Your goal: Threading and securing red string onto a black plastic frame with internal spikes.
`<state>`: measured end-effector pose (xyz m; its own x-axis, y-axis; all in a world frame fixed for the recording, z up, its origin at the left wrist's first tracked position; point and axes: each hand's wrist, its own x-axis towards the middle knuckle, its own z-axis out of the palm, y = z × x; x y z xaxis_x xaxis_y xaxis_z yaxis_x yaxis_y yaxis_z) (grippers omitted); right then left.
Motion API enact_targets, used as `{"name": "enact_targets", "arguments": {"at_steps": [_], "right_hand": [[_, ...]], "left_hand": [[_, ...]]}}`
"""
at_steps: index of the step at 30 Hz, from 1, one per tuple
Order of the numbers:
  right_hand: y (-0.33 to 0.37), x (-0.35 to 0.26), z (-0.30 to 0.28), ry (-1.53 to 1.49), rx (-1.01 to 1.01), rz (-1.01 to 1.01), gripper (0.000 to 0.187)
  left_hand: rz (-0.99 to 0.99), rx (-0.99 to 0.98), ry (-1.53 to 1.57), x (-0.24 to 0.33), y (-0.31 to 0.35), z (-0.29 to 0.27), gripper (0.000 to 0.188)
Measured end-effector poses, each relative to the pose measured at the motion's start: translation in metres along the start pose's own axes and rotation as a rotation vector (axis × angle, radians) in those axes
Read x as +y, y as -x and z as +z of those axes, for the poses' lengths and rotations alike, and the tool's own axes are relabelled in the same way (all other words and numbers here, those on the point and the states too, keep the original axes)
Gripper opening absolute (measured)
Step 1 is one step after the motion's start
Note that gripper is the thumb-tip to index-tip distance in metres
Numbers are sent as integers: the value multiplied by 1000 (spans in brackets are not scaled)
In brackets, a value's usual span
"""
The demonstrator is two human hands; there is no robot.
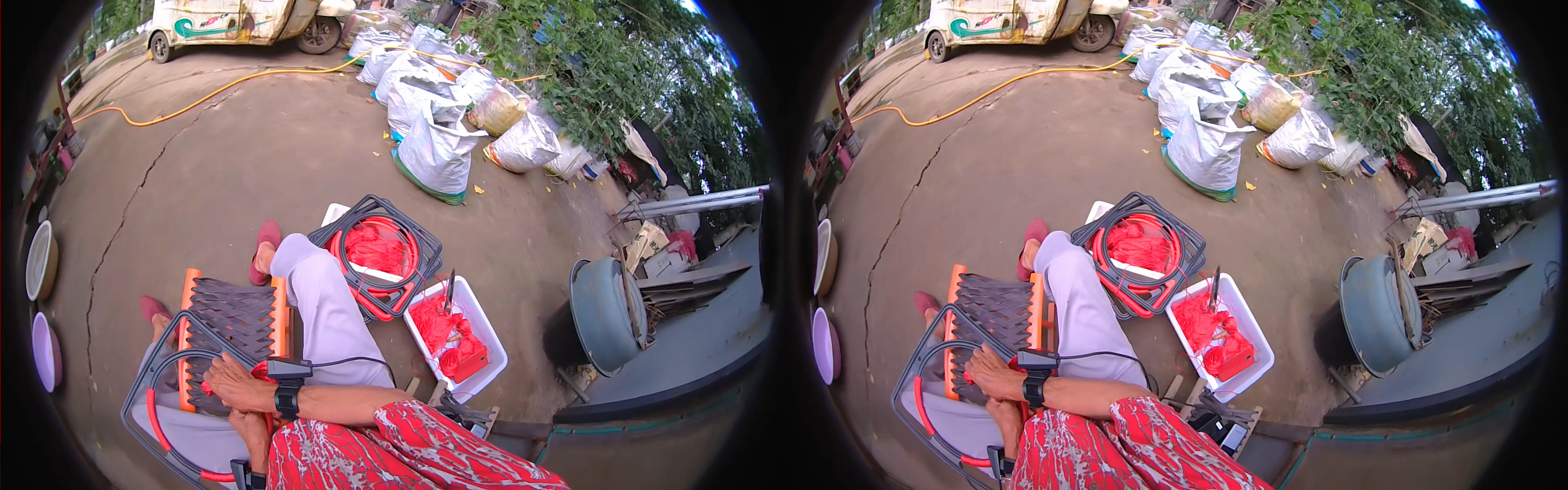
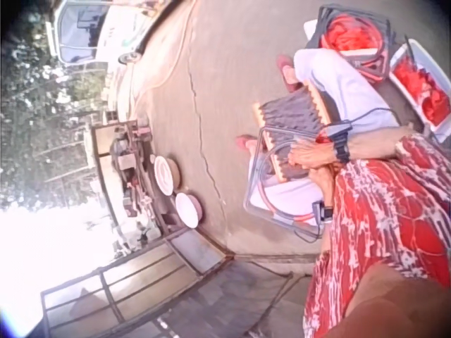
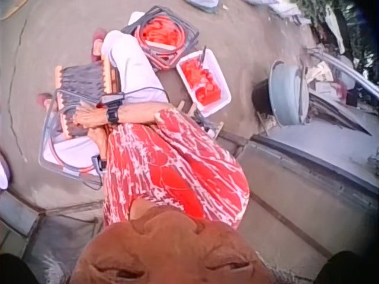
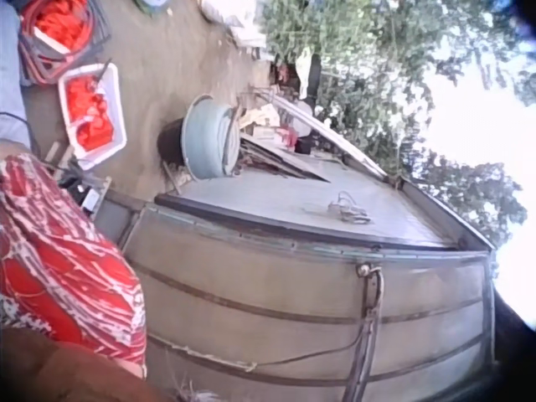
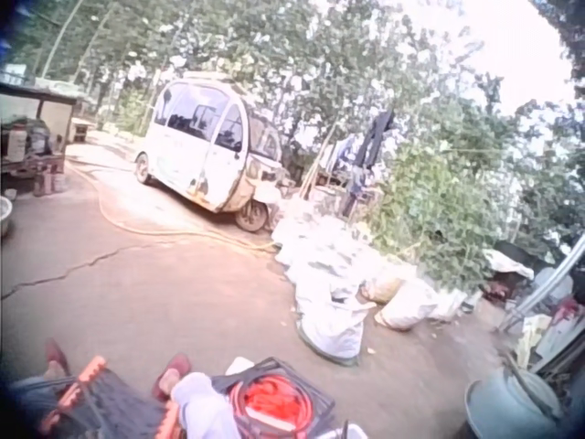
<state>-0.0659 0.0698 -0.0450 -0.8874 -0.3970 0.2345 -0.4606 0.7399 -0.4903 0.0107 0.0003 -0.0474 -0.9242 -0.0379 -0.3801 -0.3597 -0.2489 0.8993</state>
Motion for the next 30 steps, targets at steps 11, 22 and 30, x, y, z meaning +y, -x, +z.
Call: {"name": "enact_targets", "arguments": {"at_steps": [11, 22, 30], "right_hand": [[-11, 9, -27, -693, 234, 355, 29], [5, -16, -234, -1710, 369, 279, 31], [164, 48, -307, -1148, 398, 740, 23]], "left_hand": [[-38, -88, -146, 15, 6, -2, 7], [-225, -109, -118, 15, 0, -5, 9], [-155, -7, -102, 25, 3, -1, 5]]}}
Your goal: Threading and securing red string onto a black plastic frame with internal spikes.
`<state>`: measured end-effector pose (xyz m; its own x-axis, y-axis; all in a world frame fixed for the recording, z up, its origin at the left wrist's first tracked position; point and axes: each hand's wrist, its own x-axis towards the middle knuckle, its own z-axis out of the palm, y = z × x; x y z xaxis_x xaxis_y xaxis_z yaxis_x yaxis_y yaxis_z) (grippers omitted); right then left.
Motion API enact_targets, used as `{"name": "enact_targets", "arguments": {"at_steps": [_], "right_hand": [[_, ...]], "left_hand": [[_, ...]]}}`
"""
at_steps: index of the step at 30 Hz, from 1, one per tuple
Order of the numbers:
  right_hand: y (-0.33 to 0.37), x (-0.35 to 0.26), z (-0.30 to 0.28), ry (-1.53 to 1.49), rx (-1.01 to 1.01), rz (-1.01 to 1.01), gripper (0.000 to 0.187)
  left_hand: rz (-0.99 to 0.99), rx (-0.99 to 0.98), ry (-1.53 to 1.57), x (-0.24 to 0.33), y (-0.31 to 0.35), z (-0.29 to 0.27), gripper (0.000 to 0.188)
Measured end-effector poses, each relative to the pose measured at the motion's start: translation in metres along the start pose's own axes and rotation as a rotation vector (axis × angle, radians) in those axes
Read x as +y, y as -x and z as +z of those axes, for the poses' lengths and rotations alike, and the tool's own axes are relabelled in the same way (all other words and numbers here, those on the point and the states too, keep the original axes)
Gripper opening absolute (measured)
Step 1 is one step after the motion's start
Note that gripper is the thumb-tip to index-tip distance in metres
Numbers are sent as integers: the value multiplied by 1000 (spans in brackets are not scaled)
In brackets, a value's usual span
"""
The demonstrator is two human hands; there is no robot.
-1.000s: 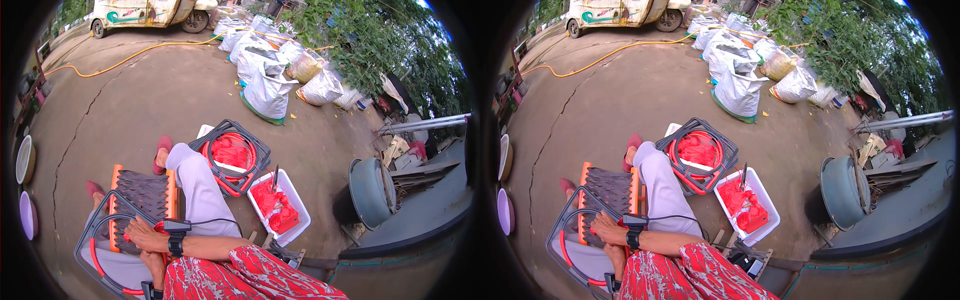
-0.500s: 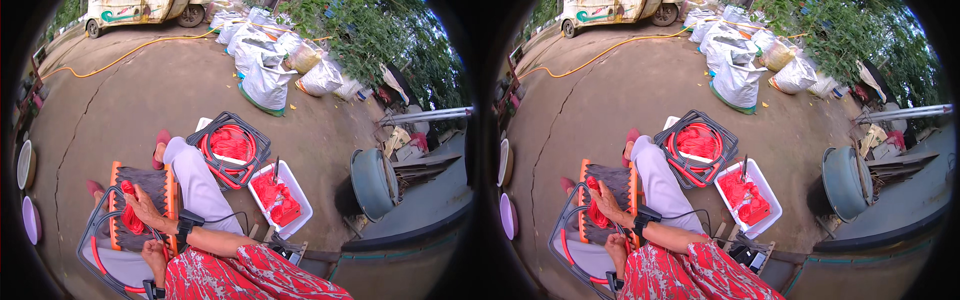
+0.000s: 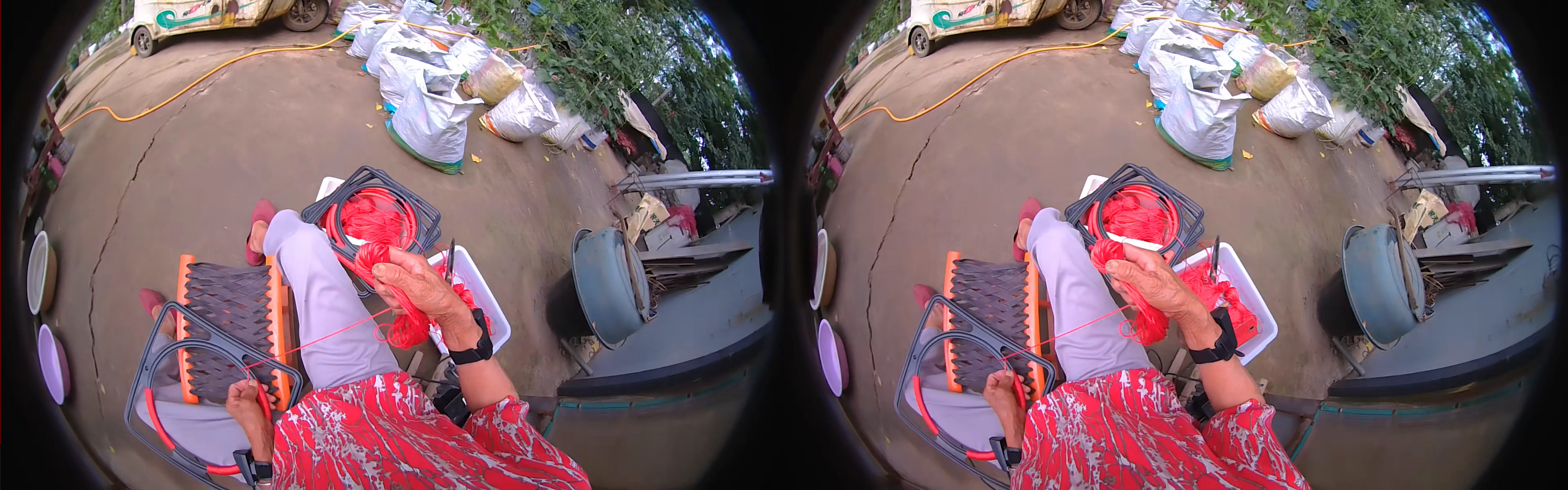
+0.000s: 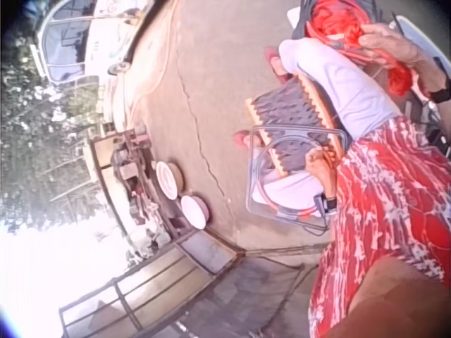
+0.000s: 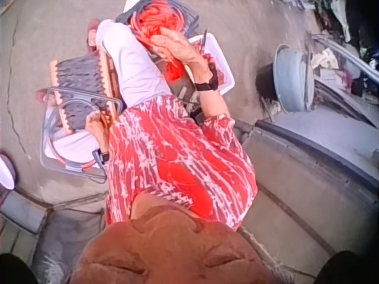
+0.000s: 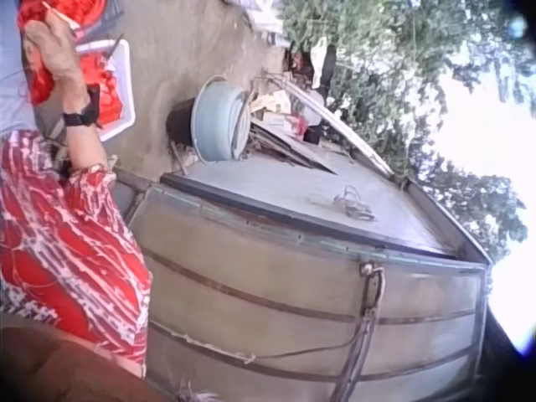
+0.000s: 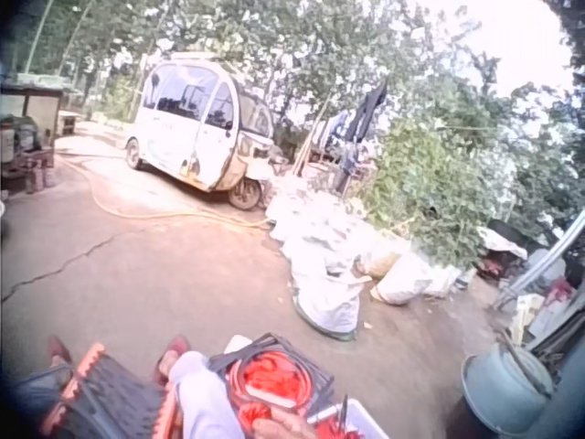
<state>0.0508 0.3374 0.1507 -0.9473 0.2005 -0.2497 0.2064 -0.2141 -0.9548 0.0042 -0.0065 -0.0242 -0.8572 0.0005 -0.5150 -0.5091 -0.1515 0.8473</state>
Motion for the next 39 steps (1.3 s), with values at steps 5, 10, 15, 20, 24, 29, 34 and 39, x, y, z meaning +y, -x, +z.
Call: {"name": "enact_targets", "arguments": {"at_steps": [5, 10, 15, 20, 24, 29, 34, 39], "right_hand": [[28, 98, -46, 111, 209, 176, 28], [30, 121, -40, 113, 315, 268, 33], [21, 108, -46, 37, 343, 200, 25], [20, 86, -27, -317, 311, 163, 23], [13, 92, -15, -335, 256, 140, 23], [7, 94, -8, -338, 244, 172, 23], [3, 102, -15, -455, 272, 224, 22], [3, 111, -22, -496, 373, 186, 21]], "left_hand": [[-100, 22, 31, 17, 7, 14, 8], [-179, -21, 145, 18, 8, 11, 19], [-185, -65, 156, 12, 1, 7, 20], [-231, -126, 232, 12, -3, 3, 17], [-200, -71, 185, 14, 4, 6, 14], [-254, -124, 152, 12, 1, 2, 14], [-275, -100, 146, 15, 8, 6, 16], [-246, -89, 123, 19, 11, 10, 15]]}}
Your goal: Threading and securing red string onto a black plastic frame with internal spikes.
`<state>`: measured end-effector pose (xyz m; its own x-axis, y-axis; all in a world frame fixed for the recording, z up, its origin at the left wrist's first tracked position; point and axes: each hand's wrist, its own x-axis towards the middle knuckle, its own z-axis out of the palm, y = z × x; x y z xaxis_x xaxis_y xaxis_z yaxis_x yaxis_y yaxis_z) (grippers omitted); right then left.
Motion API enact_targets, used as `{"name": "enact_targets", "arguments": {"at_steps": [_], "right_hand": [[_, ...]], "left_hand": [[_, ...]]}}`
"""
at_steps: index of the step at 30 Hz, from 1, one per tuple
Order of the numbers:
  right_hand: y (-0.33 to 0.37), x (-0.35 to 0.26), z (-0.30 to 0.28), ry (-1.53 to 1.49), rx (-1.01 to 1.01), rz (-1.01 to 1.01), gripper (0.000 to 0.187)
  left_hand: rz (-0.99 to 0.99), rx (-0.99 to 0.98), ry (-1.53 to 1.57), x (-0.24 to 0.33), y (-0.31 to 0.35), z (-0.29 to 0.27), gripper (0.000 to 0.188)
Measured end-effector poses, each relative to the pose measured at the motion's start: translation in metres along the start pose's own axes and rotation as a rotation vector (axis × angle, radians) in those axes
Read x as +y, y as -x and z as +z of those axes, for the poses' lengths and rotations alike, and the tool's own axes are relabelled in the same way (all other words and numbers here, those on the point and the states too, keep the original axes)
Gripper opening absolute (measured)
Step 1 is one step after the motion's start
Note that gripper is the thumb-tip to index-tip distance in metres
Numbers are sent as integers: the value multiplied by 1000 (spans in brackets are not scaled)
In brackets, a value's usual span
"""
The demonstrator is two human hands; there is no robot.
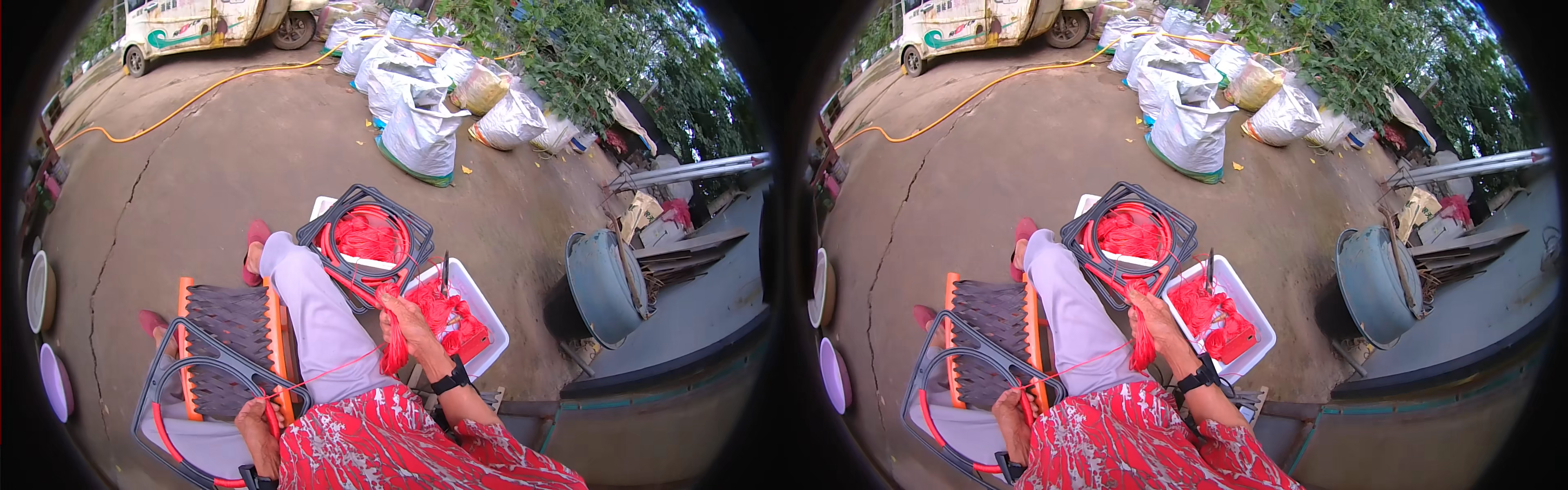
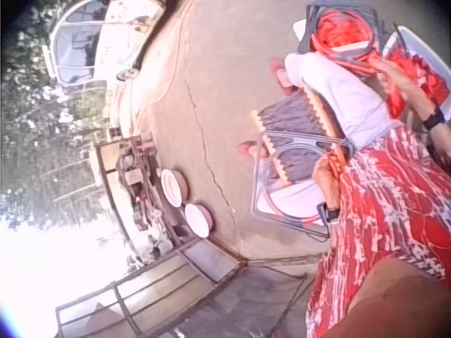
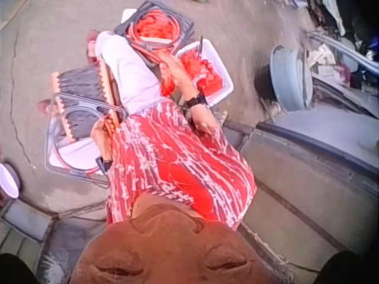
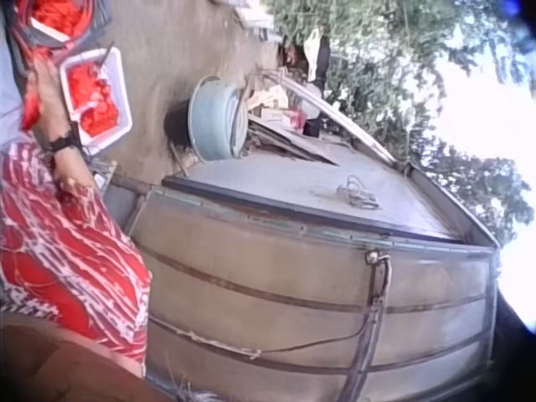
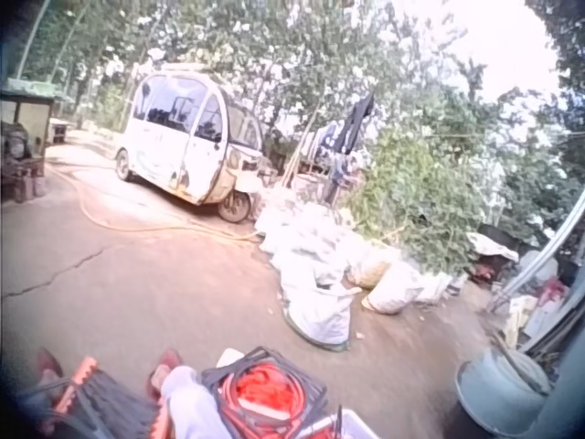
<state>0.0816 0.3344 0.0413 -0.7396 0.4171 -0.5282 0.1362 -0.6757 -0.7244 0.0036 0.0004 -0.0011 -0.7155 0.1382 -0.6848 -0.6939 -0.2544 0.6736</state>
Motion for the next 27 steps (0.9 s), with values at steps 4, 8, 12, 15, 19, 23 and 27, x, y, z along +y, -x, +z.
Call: {"name": "enact_targets", "arguments": {"at_steps": [4, 8, 12, 15, 19, 23, 27], "right_hand": [[-3, 2, -6, 17, 120, -4, 21], [1, -2, -5, 9, 114, -13, 19], [8, -5, 8, -42, -68, -82, 19], [17, -5, 41, 26, -145, -132, 20], [25, -2, 84, 465, -380, -114, 20], [10, 44, 128, 556, -649, -135, 25], [1, 97, 143, 832, -809, -163, 33]], "left_hand": [[-4, 29, -20, 1, -1, 1, 16], [-3, 29, -21, 0, 0, 2, 16], [25, 15, -29, -5, -2, -1, 15], [40, 23, -18, -1, 1, 0, 13], [31, 37, -7, 0, 2, -2, 12], [15, -1, 11, 3, 7, 3, 10], [15, -33, 87, 0, 4, 2, 9]]}}
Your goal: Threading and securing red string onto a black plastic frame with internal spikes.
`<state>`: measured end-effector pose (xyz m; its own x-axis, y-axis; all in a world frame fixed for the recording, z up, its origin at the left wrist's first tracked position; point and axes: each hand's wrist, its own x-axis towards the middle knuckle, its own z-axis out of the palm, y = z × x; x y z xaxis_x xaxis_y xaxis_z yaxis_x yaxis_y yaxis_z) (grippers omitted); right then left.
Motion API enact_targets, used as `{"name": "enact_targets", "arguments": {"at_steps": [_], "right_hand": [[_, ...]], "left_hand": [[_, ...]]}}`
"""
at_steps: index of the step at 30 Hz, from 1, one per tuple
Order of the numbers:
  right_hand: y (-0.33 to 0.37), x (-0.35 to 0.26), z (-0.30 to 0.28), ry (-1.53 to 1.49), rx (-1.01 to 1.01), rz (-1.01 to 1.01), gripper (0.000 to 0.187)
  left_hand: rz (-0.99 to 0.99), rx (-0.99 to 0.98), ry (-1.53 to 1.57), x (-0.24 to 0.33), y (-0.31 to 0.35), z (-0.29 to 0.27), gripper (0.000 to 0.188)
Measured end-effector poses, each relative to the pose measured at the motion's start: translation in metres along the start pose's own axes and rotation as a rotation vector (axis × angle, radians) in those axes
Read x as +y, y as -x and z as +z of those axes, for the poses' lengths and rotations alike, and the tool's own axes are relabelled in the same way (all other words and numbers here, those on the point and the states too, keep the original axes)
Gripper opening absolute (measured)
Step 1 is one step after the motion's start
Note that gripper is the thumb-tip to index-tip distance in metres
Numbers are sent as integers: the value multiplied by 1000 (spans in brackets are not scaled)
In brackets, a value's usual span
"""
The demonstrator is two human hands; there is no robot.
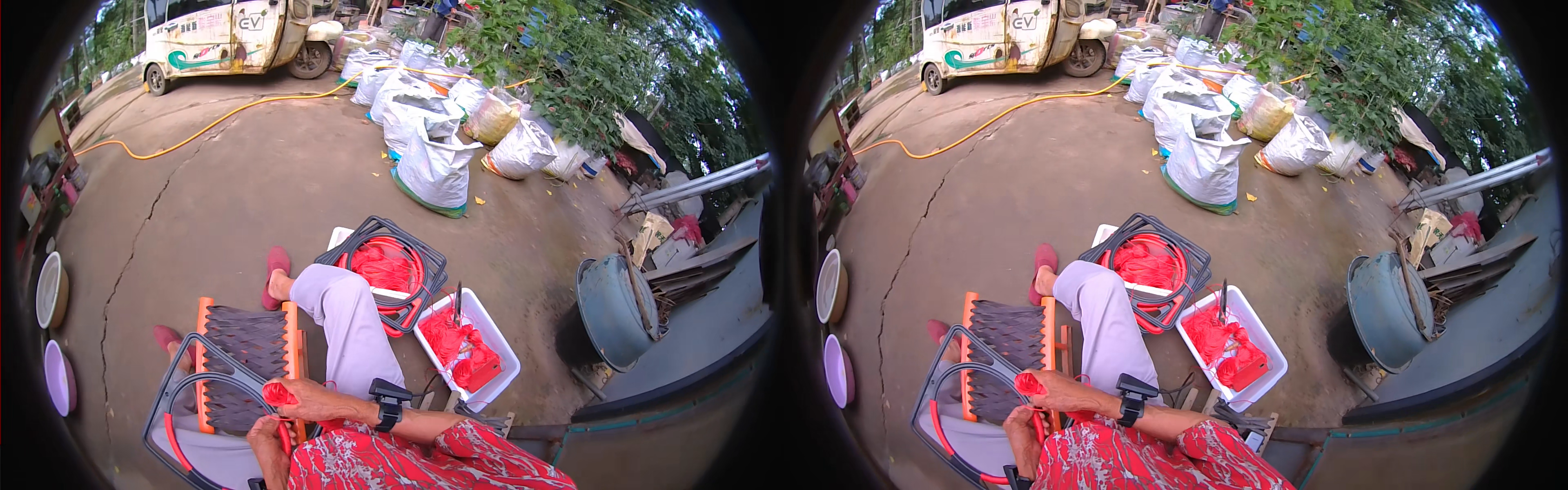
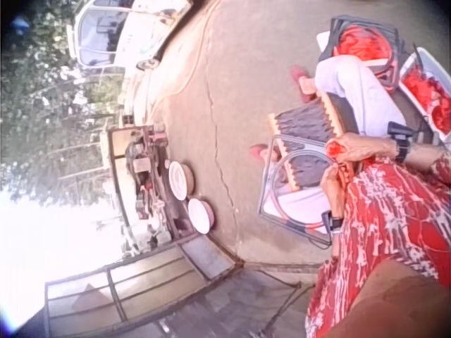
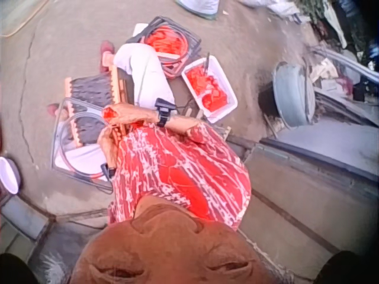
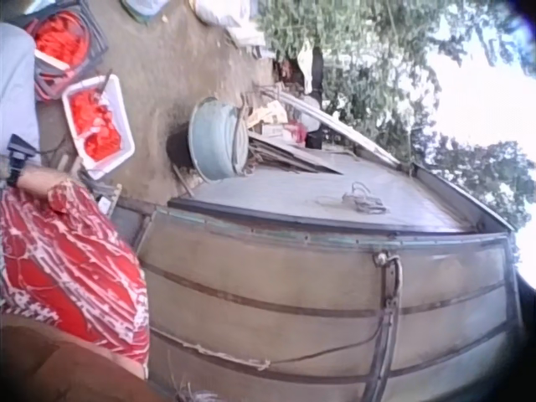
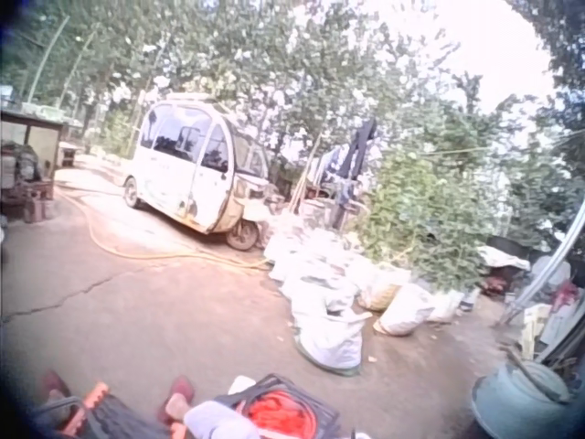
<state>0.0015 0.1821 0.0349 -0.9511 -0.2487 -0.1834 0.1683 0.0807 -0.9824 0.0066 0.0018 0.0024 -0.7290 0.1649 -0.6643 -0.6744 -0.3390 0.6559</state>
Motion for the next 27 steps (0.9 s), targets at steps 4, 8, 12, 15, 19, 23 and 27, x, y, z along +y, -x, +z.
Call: {"name": "enact_targets", "arguments": {"at_steps": [4, 8, 12, 15, 19, 23, 27], "right_hand": [[1, 28, 18, 282, 84, -167, 30], [6, 7, 20, 325, 90, -5, 22], [9, 6, 25, 337, 81, -36, 17], [7, 14, 28, 319, -13, 70, 25], [2, 23, 27, 348, 134, 18, 28], [6, -2, 5, 116, 202, 254, 22], [8, -15, -4, -27, 186, 331, 17]], "left_hand": [[15, -7, 9, -5, -9, -8, 10], [6, -3, -15, -5, -8, -10, 9], [34, -20, -8, -10, -14, -18, 8], [35, -12, -16, -9, -7, -23, 9], [-1, 29, 21, 1, 6, -9, 11], [-13, -3, -7, 5, 1, 1, 8], [-16, 10, 38, 7, 1, 1, 10]]}}
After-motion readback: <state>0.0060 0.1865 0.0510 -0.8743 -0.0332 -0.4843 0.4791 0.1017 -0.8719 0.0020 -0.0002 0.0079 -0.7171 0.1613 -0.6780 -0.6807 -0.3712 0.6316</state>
